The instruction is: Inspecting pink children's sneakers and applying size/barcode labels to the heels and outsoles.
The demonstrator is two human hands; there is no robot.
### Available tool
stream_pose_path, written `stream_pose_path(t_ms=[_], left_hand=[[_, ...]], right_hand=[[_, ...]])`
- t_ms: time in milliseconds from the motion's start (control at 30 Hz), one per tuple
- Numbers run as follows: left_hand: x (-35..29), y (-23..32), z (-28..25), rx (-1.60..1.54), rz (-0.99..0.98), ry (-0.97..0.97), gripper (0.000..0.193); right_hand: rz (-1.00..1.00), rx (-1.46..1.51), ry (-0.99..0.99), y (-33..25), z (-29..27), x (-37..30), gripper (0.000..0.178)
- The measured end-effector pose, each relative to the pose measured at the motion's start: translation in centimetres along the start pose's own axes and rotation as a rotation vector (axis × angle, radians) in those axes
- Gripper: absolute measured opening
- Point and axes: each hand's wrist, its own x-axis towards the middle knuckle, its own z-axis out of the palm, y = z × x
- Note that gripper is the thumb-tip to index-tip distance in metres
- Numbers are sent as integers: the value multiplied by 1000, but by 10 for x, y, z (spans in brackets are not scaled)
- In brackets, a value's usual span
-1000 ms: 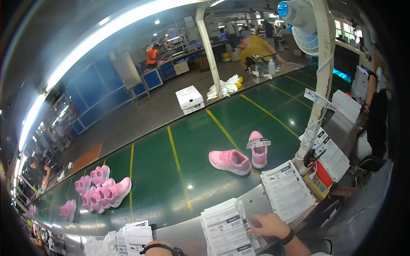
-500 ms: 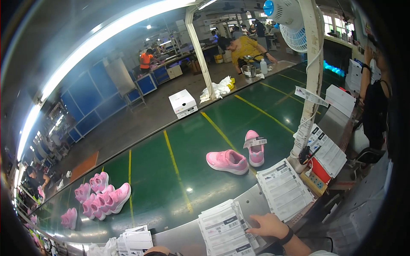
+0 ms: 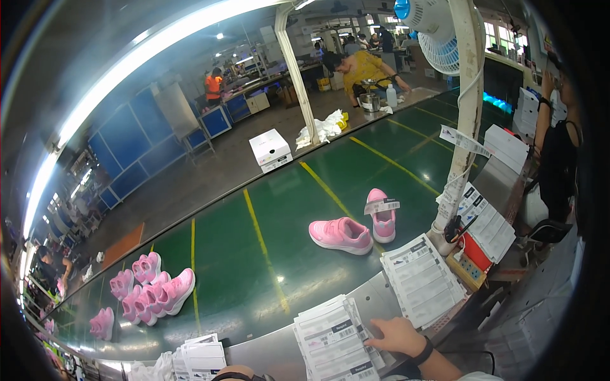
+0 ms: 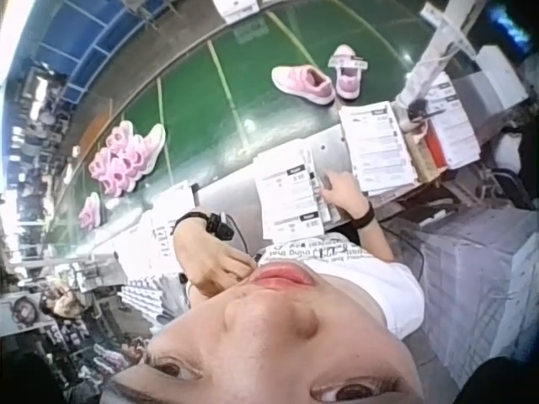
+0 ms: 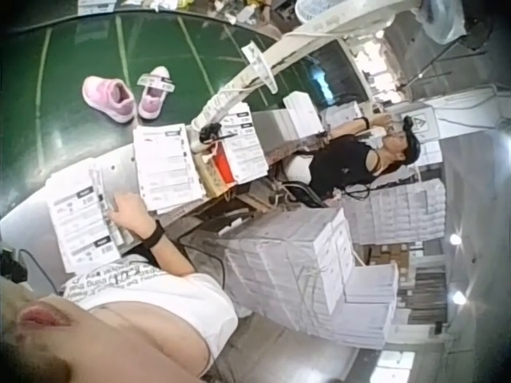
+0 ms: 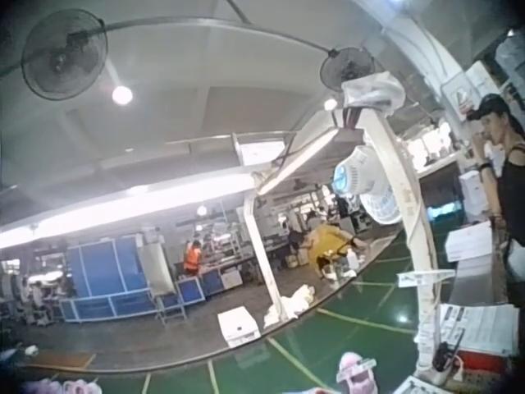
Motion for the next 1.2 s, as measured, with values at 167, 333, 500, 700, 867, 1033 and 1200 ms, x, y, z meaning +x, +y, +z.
stream_pose_path(t_ms=[167,333,500,700,867,1033,1200], left_hand=[[-5,1,2,23,-18,-42,21],[-6,2,5,88,-32,-29,22],[-9,1,0,102,-6,-3,24],[-18,-14,3,52,86,92,27],[-31,-31,2,37,145,147,26],[-86,-78,7,-220,175,726,23],[-161,-158,-8,-828,319,1669,30]], right_hand=[[-23,-27,17,-1,0,2,74],[-69,-41,25,0,-2,1,74],[-29,-40,24,-3,-1,3,74],[-31,-44,3,0,0,6,73],[-34,-74,-28,-2,-5,9,74],[-141,-132,10,-4,1,14,66],[-123,-123,84,-7,-1,17,57]])
